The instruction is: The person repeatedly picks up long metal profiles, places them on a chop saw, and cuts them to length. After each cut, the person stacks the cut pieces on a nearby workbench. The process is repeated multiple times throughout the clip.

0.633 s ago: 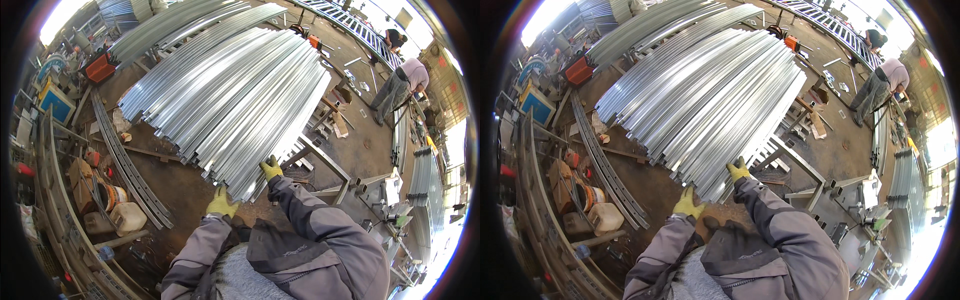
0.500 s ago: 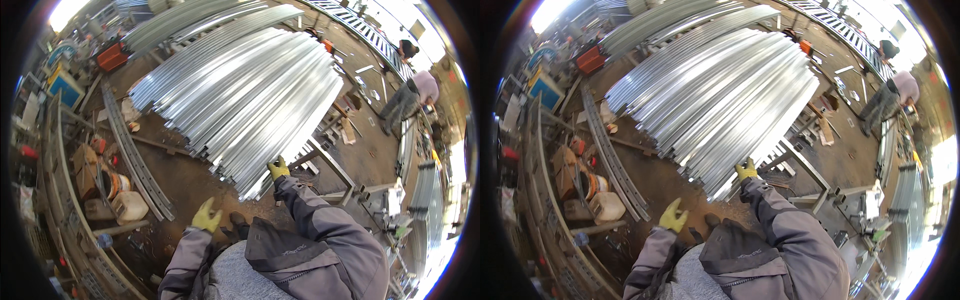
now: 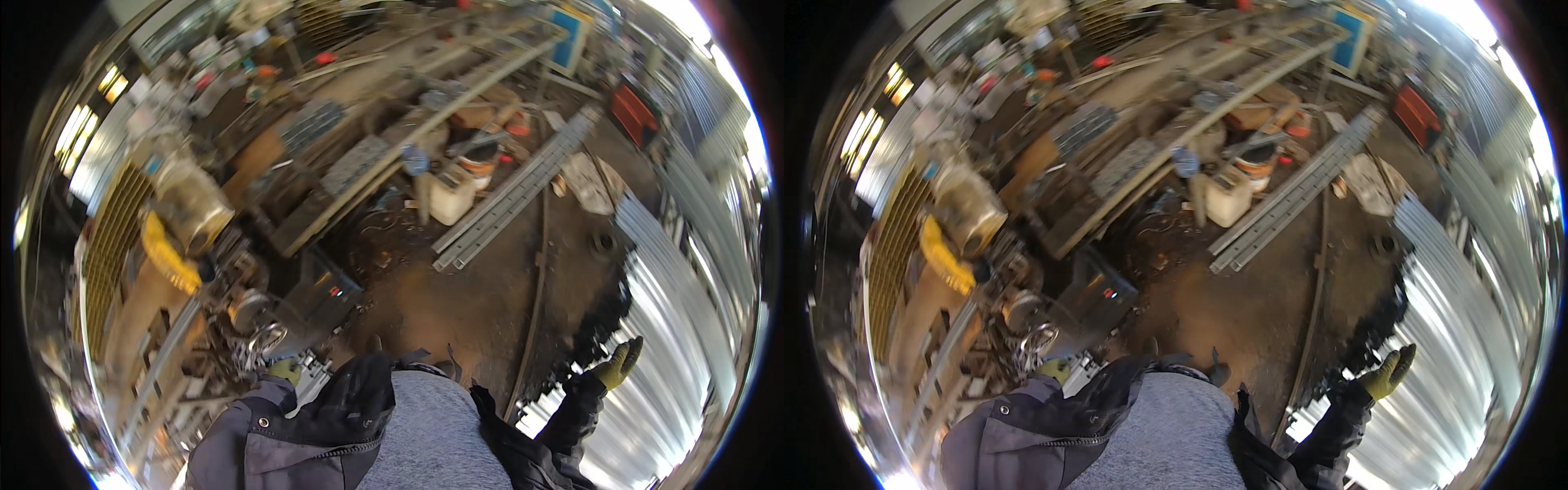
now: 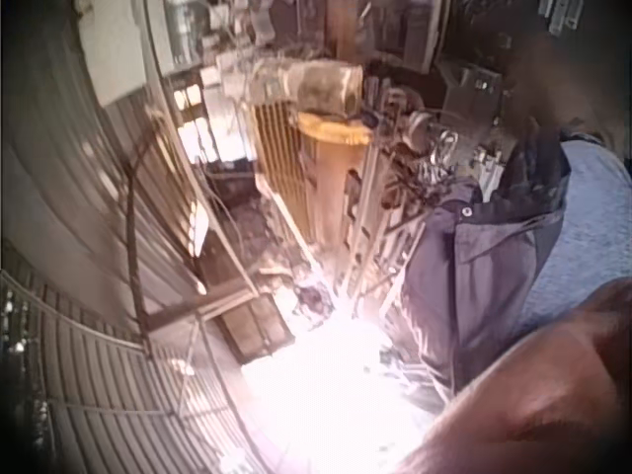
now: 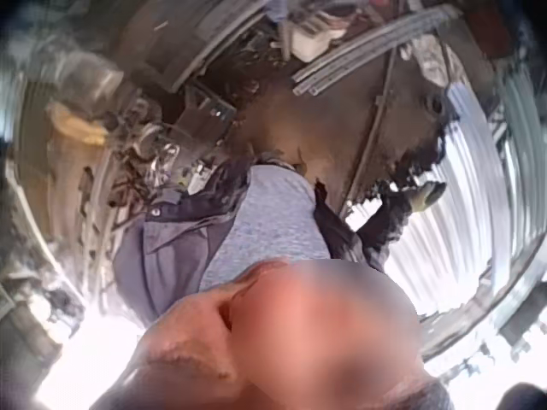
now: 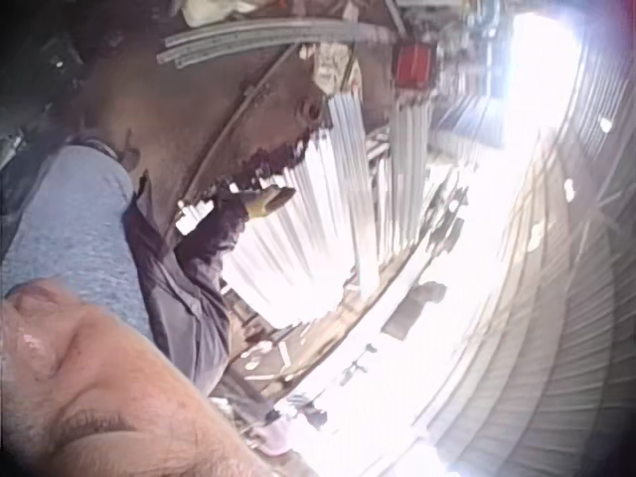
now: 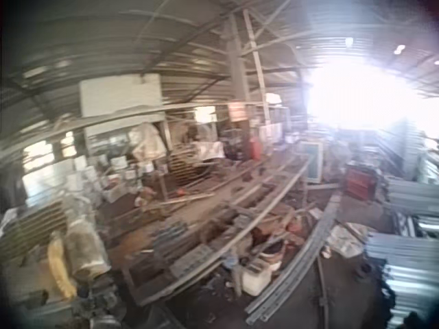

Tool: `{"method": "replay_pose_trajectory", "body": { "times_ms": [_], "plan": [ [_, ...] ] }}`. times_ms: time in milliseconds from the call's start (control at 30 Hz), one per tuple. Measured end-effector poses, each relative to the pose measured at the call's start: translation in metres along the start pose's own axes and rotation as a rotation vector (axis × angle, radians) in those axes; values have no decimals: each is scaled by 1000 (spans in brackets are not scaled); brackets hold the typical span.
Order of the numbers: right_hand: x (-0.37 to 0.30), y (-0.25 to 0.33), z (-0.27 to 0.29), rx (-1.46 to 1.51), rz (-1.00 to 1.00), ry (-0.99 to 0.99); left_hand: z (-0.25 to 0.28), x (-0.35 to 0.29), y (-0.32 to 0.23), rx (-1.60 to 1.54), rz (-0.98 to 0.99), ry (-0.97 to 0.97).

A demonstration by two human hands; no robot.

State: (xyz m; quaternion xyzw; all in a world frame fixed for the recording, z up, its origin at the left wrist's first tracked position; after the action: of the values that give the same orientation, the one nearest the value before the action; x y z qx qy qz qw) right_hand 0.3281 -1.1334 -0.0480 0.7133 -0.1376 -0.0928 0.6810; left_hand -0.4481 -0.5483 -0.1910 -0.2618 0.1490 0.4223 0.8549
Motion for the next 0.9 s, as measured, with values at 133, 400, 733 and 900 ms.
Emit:
{"method": "replay_pose_trajectory", "body": {
  "times_ms": [133,400,733,900],
  "plan": [
    [-103,27,-190,-62,58,436,1,-108,149,-13,357,-282],
    [-384,-37,-420,-168,-174,1032,84,-194,401,46,984,-885],
    [-546,-51,-522,-584,62,1434,224,-68,637,70,644,-516],
    [-553,-67,-521,-742,28,1435,209,-33,675,49,702,-315]
  ]
}}
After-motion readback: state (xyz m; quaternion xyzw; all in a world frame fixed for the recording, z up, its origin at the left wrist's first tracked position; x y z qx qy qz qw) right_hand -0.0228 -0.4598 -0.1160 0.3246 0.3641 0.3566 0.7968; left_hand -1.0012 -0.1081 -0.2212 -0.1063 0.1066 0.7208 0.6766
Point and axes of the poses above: each hand's wrist, its own x-axis towards the middle knuckle, its own z-axis out of the back of the hand, y = z × x, the point moved 7 cm from there along x, towards the middle knuckle, and after that the axes turned 14 degrees about -z, right-handed, at the moved point
